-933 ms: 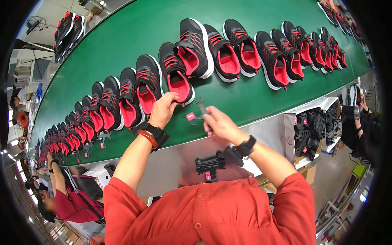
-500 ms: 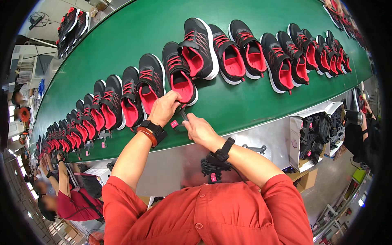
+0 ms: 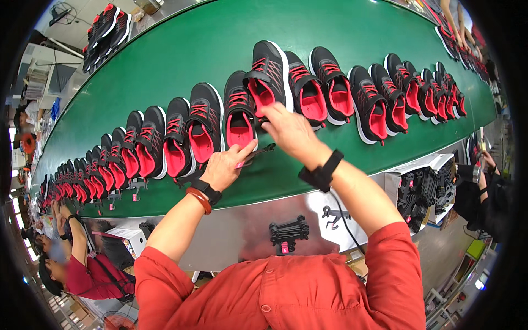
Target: The recorder is attaching plastic tags and labels to running shoes as they move along a conveyor belt.
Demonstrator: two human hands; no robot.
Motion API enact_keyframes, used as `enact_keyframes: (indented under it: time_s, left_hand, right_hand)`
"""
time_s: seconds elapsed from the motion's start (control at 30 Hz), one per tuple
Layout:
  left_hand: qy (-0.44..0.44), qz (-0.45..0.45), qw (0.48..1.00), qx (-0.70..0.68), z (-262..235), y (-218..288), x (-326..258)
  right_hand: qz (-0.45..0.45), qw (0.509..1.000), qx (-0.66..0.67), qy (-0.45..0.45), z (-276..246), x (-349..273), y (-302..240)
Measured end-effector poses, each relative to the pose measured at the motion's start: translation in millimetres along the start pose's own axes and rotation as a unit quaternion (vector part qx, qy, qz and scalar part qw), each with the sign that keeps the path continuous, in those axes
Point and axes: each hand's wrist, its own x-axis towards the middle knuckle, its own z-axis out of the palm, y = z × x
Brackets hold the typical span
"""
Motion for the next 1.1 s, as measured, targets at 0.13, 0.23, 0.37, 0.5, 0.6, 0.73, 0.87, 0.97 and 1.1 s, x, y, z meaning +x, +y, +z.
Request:
enact_keyframes:
  time_s: [0.13, 0.23, 0.37, 0.5, 0.6, 0.73, 0.87, 0.97, 1.1]
  left_hand:
    - [0.057, -0.1, 0.977, -0.182, 4.9, 8.3, -5.3]
    - [0.094, -0.128, 0.958, -0.24, 12.6, 4.2, -4.7]
    - [0.087, -0.16, 0.953, -0.243, 15.1, 8.4, -1.6]
    - [0.075, -0.163, 0.957, -0.226, 15.4, 9.8, 1.6]
    - [0.08, -0.163, 0.958, -0.221, 16.2, 11.5, 1.7]
    - [0.093, -0.152, 0.956, -0.231, 21.5, 13.1, 2.0]
    - [0.164, -0.087, 0.904, -0.385, 30.3, 14.4, -1.3]
    - [0.191, -0.069, 0.916, -0.345, 33.6, 19.9, -2.2]
    - [0.073, -0.059, 0.978, -0.185, 32.6, 22.3, -0.5]
  right_hand:
    - [-0.065, 0.949, -0.251, -0.179, 5.7, 22.6, 53.2]
    - [-0.109, 0.945, -0.25, -0.181, -9.2, 36.0, 36.8]
    - [-0.139, 0.93, -0.283, -0.19, -21.8, 29.4, 18.0]
    - [-0.156, 0.922, -0.292, -0.201, -16.8, 20.9, 6.7]
    - [-0.159, 0.926, -0.279, -0.197, -12.4, 19.8, 4.1]
    - [-0.178, 0.909, -0.314, -0.208, -2.4, 18.1, 10.2]
    - [-0.181, 0.92, -0.294, -0.187, -5.5, 20.6, 5.5]
    - [-0.106, 0.974, -0.147, -0.136, -9.7, 14.2, 20.3]
    - [-0.052, 0.995, -0.012, -0.084, -6.3, -25.9, 30.5]
